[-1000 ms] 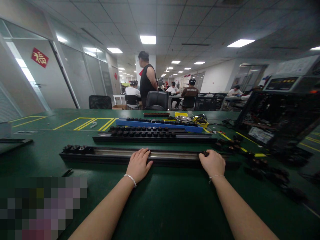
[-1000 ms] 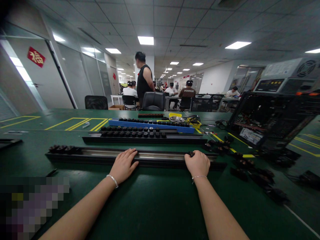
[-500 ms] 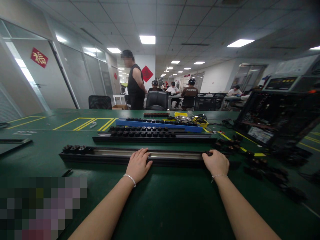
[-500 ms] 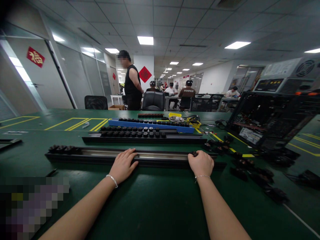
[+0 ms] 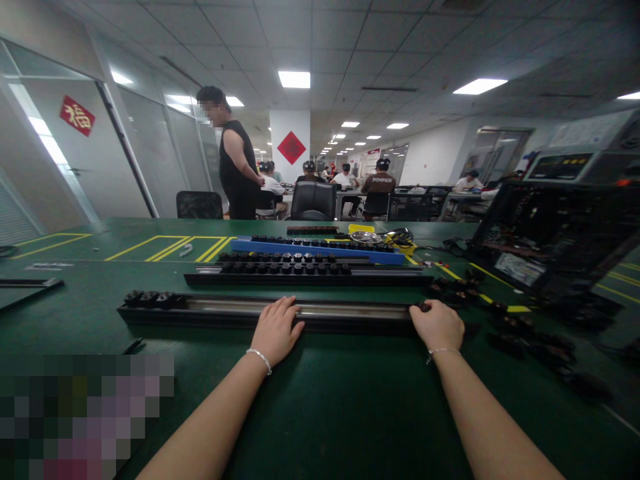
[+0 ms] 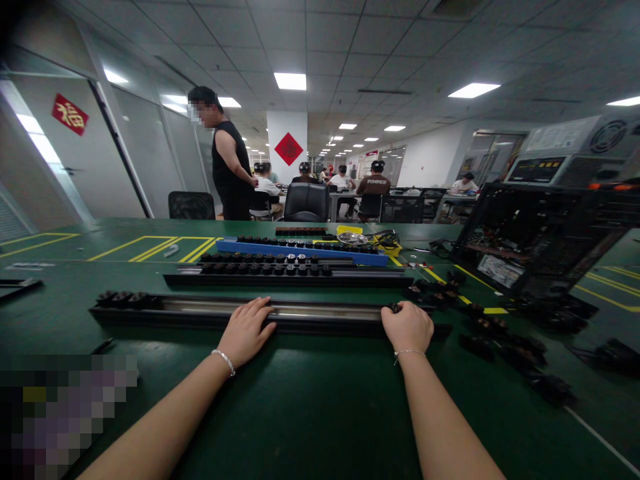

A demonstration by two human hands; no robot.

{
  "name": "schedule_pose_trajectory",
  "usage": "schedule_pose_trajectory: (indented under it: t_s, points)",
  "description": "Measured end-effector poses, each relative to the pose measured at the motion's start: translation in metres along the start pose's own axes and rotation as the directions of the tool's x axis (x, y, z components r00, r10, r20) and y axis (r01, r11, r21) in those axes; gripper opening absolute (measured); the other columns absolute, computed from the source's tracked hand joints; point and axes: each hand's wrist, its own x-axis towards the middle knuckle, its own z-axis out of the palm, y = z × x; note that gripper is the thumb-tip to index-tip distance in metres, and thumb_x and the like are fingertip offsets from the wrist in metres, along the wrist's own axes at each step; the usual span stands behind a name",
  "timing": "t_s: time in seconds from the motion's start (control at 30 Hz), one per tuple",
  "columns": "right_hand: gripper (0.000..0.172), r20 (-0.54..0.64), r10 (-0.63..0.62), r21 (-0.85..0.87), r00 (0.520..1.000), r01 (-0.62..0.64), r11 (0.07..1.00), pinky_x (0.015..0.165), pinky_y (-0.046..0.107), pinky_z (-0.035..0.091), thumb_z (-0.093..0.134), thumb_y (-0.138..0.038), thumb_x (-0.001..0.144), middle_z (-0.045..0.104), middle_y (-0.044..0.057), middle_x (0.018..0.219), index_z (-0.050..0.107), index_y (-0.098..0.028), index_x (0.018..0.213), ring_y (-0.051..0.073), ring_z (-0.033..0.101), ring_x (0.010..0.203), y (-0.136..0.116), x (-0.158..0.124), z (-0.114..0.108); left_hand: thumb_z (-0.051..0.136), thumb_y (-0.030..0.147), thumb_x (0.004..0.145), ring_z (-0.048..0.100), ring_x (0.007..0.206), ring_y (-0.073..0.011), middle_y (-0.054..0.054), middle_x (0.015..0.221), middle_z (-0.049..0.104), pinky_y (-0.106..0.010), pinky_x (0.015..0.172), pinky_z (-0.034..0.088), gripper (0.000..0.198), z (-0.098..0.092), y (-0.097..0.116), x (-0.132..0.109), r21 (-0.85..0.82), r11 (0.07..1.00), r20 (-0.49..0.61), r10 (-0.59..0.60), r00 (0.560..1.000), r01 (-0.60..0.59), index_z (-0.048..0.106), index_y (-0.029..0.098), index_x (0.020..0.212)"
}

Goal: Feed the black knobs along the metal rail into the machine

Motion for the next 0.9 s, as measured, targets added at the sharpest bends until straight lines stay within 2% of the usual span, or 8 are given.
schedule_pose_trajectory:
  t_s: [0.9]
  points:
    - [0.044,-0.056,0.068,-0.027,0.996,-0.070,0.997,0.082,0.038,0.039,0.045,-0.042,0.070,0.065,0.014,0.094,0.066,-0.013,0.096,0.028,0.056,0.093,0.022,0.012,0.000,0.044,0.037,0.086,0.043,0.124,-0.0240,-0.005,0.133,0.050,-0.043,0.101,0.034,0.028,-0.001,0.000,0.000,0.009,1.000,0.012,0.005,1.000,-0.005,0.060,0.022,0.103]
